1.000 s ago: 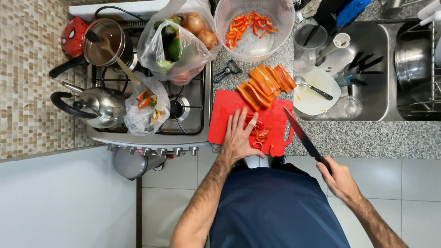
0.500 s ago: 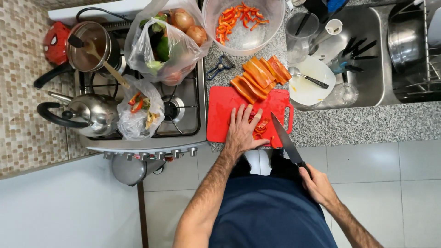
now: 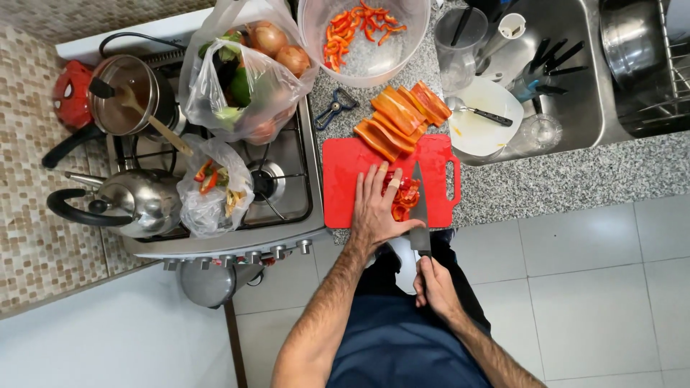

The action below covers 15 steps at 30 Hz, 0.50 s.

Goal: The person is slicing red bell peppers into thin strips on a red cutting board.

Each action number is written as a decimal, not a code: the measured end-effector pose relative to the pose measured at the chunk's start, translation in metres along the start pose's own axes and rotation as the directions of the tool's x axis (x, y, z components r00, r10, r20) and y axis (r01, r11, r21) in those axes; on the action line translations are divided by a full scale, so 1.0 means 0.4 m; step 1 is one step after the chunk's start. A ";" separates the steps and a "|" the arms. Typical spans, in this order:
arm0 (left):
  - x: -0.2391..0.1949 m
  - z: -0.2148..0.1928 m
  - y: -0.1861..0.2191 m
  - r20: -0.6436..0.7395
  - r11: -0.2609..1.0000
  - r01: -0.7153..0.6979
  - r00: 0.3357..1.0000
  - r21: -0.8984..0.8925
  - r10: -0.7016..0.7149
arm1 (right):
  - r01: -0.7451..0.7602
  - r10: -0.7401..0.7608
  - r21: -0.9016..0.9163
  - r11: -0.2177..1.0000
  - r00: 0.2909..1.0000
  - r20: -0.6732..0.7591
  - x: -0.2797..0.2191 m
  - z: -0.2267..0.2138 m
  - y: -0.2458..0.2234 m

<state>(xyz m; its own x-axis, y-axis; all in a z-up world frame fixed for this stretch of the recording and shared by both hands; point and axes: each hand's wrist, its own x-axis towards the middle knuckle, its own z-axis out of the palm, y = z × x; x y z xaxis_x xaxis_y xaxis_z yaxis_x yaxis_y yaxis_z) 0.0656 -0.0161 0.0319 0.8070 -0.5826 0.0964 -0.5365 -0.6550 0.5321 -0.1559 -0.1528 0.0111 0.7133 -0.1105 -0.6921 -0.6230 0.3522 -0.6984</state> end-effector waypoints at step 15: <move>0.039 0.135 -0.076 -0.373 0.969 -0.131 0.905 0.209 0.203 | 0.146 -0.131 -0.135 0.980 0.985 0.117 0.027 0.001 0.010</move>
<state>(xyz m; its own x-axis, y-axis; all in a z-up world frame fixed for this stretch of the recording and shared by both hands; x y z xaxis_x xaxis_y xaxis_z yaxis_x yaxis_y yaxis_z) 0.0814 -0.0312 -0.0281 0.7138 -0.4811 0.5089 -0.6772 -0.6592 0.3267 -0.1505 -0.1522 0.0011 0.8212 -0.0463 -0.5687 -0.5496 0.2035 -0.8102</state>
